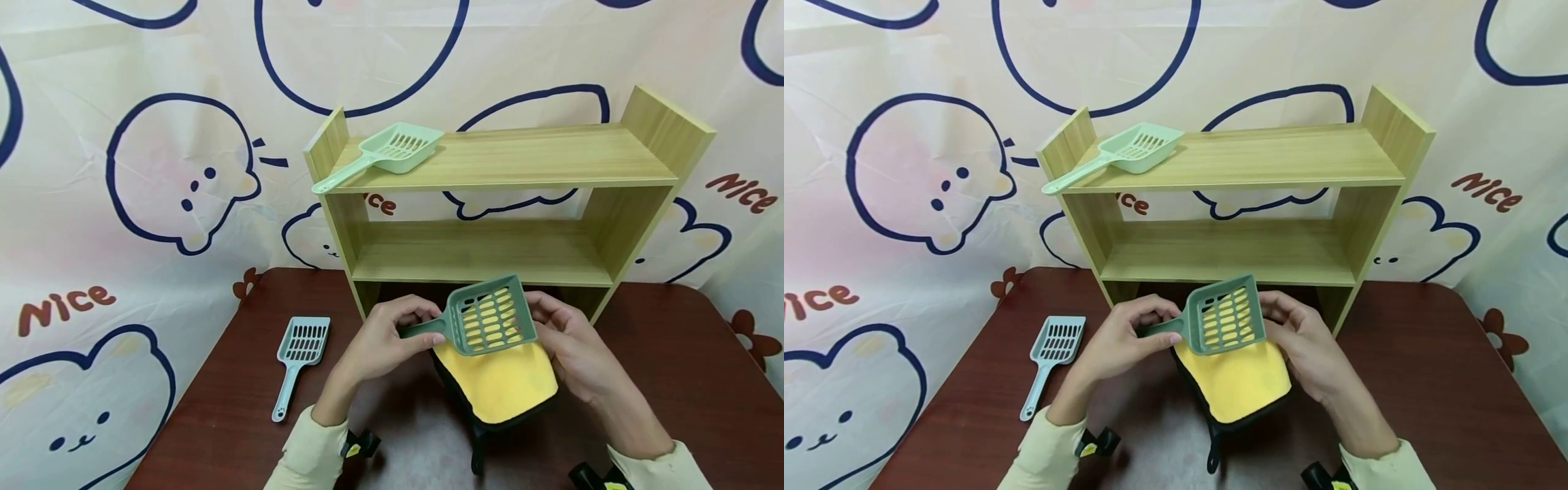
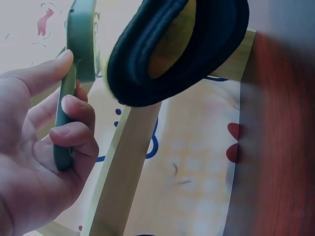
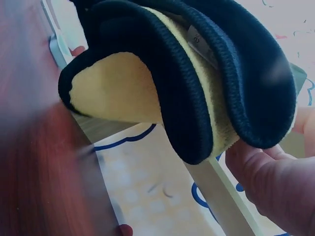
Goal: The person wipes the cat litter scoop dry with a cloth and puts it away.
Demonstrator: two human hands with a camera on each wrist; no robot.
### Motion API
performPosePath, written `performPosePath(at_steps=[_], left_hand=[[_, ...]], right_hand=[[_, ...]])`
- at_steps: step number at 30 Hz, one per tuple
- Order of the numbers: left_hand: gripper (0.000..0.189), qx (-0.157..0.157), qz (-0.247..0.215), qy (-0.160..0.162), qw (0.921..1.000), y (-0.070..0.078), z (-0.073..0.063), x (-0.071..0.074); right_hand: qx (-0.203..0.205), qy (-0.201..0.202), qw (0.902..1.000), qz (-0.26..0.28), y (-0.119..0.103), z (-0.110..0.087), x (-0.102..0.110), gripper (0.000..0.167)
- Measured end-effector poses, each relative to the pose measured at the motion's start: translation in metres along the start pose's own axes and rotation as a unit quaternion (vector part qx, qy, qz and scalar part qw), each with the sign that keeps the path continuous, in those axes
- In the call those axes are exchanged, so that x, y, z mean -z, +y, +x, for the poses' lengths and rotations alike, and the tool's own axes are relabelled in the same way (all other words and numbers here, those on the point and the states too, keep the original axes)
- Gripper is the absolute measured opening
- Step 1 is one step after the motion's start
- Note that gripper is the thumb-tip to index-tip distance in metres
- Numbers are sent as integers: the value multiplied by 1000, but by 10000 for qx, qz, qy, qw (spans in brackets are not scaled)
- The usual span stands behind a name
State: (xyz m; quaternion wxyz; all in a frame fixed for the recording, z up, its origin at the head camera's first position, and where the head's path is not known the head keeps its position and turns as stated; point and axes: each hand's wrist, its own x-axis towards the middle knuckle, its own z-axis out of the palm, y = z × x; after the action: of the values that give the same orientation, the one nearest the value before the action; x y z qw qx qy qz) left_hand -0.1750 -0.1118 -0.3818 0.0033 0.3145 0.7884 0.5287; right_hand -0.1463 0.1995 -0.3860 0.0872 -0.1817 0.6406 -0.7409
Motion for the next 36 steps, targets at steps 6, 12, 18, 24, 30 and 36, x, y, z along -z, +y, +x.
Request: performPosePath(at_steps=[6, 12, 18, 24, 30, 36], left_hand=[[26, 15, 247, 21, 9997, 0, 0, 4], [26, -41, 798, 76, 9968, 0, -1, 11], [25, -88, 1154, 79, 9932, -2, 0, 15], [25, -94, 996, 77, 9949, -4, 0, 13], [25, -63, 668, 87, 9977, -8, 1, 6], [25, -75, 437, 127, 9989, -8, 2, 1]], right_hand=[[87, 39, 9999, -38, -3, -2, 4, 35], [-1, 48, 9998, 167, -9, -5, 14, 38], [45, -19, 9997, 240, -14, -9, 25, 41], [-116, -19, 9998, 171, -15, -7, 23, 39], [-269, -12, 9996, 76, -11, -4, 14, 37], [-147, -70, 9997, 191, -5, -1, 6, 36]])
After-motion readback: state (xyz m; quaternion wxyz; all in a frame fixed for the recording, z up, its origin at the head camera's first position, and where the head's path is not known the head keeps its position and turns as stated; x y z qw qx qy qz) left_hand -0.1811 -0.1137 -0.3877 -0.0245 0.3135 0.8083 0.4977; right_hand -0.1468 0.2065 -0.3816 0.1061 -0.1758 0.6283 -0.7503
